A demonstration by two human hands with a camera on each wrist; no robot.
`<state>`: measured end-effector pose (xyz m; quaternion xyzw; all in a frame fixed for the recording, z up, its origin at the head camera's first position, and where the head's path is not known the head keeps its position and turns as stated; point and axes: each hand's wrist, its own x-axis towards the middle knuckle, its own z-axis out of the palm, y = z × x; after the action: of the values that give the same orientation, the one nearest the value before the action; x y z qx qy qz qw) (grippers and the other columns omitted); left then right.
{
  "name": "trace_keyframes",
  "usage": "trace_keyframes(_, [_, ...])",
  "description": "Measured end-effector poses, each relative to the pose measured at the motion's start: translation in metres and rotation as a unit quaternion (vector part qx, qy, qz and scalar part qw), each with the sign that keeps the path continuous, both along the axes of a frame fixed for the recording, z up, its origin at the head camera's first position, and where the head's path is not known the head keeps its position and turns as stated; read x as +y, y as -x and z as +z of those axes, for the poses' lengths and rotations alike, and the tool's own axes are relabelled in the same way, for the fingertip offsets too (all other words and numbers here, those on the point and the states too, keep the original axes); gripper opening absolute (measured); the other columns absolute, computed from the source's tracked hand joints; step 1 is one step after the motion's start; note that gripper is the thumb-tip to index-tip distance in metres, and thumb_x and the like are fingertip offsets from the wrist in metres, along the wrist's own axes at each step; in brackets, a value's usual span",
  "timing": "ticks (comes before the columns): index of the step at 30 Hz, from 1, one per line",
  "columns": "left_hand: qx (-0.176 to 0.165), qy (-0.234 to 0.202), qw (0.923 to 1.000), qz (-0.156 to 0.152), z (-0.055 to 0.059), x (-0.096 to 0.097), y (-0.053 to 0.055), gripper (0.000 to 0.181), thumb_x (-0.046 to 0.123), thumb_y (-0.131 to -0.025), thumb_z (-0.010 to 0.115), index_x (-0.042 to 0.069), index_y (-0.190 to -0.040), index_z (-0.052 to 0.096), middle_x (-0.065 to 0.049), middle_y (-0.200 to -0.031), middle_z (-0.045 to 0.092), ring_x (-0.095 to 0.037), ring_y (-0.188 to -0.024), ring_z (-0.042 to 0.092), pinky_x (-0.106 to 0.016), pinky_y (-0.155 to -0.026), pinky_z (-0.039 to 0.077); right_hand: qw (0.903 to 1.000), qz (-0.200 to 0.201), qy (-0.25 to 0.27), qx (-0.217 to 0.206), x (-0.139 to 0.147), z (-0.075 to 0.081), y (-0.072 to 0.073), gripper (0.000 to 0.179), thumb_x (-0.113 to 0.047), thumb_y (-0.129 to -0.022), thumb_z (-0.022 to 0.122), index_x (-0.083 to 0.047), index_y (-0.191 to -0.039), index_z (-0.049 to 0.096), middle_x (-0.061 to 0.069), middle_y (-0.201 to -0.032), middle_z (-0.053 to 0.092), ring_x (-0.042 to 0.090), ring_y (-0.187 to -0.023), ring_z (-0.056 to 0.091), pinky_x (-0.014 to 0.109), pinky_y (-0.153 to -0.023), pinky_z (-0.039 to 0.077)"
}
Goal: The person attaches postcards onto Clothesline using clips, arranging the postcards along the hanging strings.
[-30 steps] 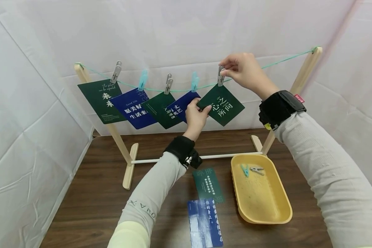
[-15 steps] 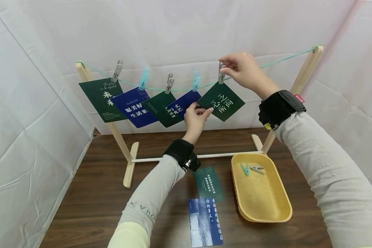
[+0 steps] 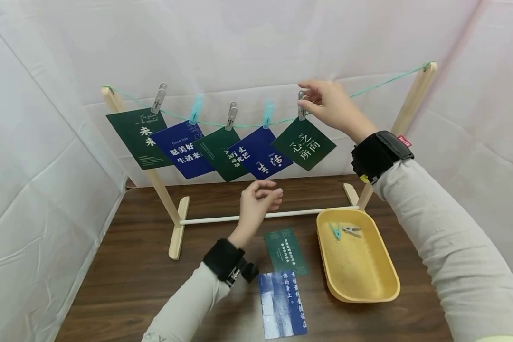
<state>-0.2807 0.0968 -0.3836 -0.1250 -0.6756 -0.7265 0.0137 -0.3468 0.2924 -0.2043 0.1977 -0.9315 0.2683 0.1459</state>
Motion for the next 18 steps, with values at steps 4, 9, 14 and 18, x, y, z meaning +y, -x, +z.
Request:
trace_keyframes(4, [-0.029, -0.012, 0.9994, -0.017, -0.01, -0.012, -0.015, 0.023, 0.009, -0.089, 0.065, -0.003, -0.108, 0.059, -0.023, -0.091, 0.07, -0.021, -0.074, 0.071, -0.033, -0.067, 0.059, 0.9994, -0.028, 0.016, -0.007, 0.009, -0.006, -0.011, 0.055, -0.029, -0.1, 0.047, -0.006, -0.146, 0.032, 0.022, -0.142, 0.044, 0.037, -0.127, 0.048, 0.048, -0.105, 0.04])
trace_keyframes(9, [-0.061, -0.013, 0.998, -0.011, -0.026, -0.035, -0.028, 0.023, 0.008, -0.089, 0.064, -0.004, -0.108, 0.059, -0.02, -0.089, 0.071, -0.012, -0.068, 0.069, -0.032, -0.067, 0.059, 0.9923, -0.028, 0.064, 0.102, 0.017, -0.021, -0.03, 0.047, -0.025, -0.101, 0.046, -0.005, -0.143, 0.039, 0.018, -0.143, 0.045, 0.039, -0.124, 0.05, 0.048, -0.105, 0.039])
trace_keyframes(14, [-0.079, -0.001, 0.9968, 0.005, -0.046, -0.063, -0.038, 0.027, 0.007, -0.089, 0.064, -0.007, -0.111, 0.057, -0.019, -0.09, 0.071, -0.012, -0.068, 0.069, -0.029, -0.066, 0.058, 0.9731, 0.003, 0.071, 0.219, 0.026, -0.055, -0.059, 0.037, -0.014, -0.099, 0.048, 0.002, -0.132, 0.051, 0.02, -0.132, 0.056, 0.039, -0.111, 0.057, 0.047, -0.099, 0.043])
trace_keyframes(18, [-0.072, 0.035, 0.9966, 0.017, -0.063, -0.08, -0.046, 0.027, 0.007, -0.09, 0.063, -0.007, -0.111, 0.056, -0.023, -0.093, 0.07, -0.01, -0.068, 0.069, -0.027, -0.067, 0.058, 0.9718, -0.009, 0.08, 0.221, 0.042, -0.095, -0.079, 0.029, -0.013, -0.099, 0.047, 0.004, -0.119, 0.06, 0.02, -0.111, 0.067, 0.032, -0.099, 0.063, 0.024, -0.087, 0.047])
